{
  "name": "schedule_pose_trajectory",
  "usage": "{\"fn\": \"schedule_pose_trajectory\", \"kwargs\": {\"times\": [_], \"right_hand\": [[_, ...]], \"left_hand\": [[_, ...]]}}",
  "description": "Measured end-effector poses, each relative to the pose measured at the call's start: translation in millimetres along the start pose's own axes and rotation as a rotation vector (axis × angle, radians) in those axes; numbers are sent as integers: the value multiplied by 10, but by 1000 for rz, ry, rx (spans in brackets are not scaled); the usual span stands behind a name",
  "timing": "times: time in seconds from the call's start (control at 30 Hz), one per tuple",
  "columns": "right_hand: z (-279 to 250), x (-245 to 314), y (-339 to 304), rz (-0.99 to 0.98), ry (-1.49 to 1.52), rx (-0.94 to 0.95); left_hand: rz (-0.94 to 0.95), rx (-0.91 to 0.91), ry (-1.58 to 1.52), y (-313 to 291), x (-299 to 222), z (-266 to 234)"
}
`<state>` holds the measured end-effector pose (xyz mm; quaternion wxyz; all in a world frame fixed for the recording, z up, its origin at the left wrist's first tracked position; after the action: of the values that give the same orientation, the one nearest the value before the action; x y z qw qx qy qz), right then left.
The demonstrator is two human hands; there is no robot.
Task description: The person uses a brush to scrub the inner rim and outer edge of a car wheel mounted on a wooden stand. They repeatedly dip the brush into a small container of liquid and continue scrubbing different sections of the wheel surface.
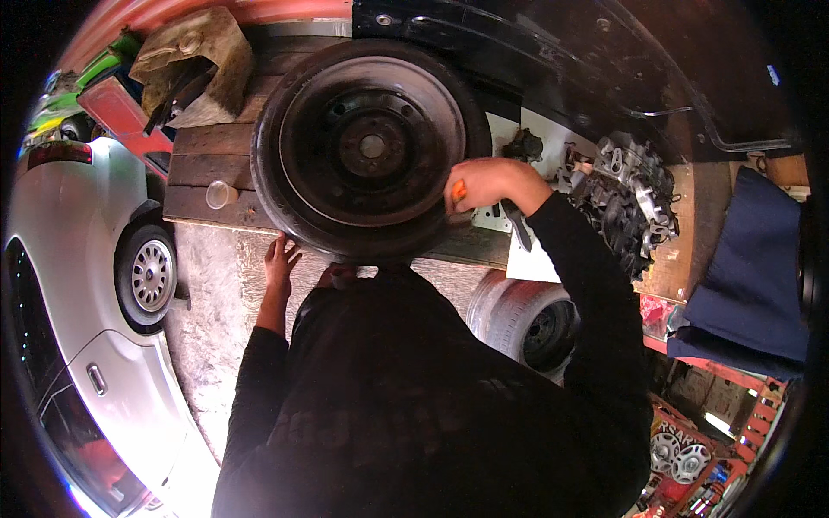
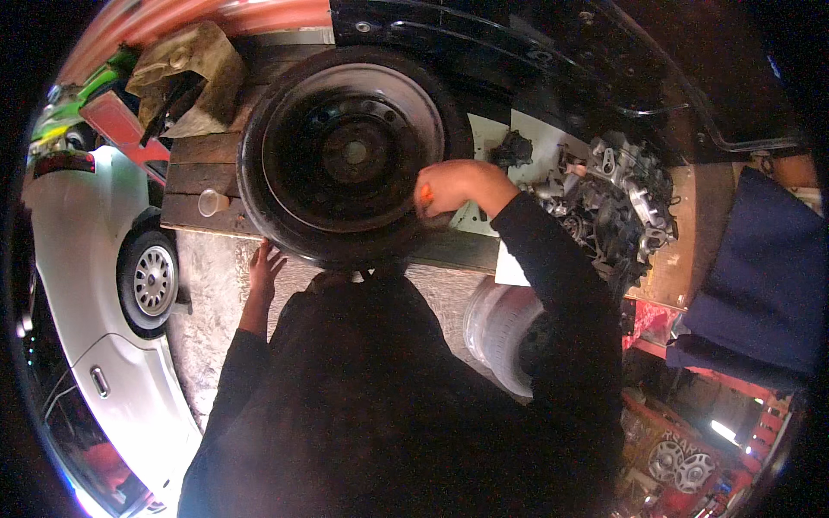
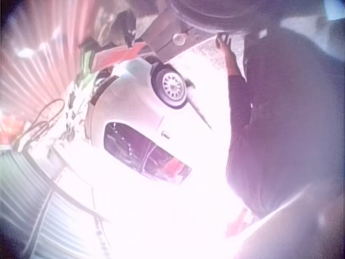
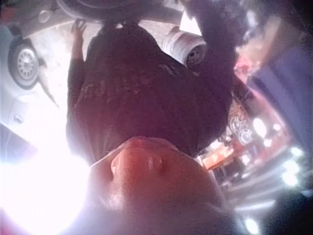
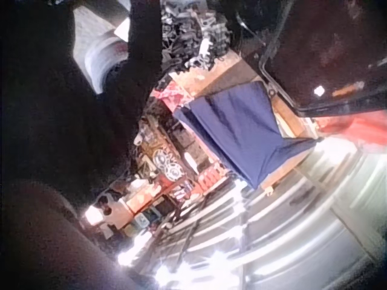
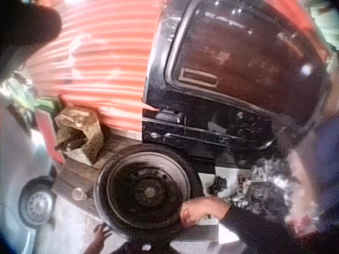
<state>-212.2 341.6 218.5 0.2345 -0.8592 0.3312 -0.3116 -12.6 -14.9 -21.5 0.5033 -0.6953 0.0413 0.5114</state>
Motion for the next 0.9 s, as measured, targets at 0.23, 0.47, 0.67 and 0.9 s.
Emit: {"fn": "schedule_pose_trajectory", "kwargs": {"times": [0.23,0.47,0.67,0.9], "right_hand": [[100,142,34,-48,203,7],[96,-122,-21,80,-129,-45],[321,455,392,-121,115,61],[127,1130,914,-325,426,-52]], "left_hand": [[-12,-8,-8,69,62,-40],[10,9,-15,77,93,-39],[-10,-23,-49,95,129,-83],[-1,-38,-51,8,55,20]]}}
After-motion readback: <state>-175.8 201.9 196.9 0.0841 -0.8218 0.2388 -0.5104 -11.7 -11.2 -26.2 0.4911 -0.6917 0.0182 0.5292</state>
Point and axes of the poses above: each hand's wrist, its own y-axis towards the middle knuckle, its own z-axis out of the palm, x = y × z, the point moved 7 cm from there along y, towards the middle knuckle, and after that the axes turned 9 degrees about -x, right-handed, at the moved point
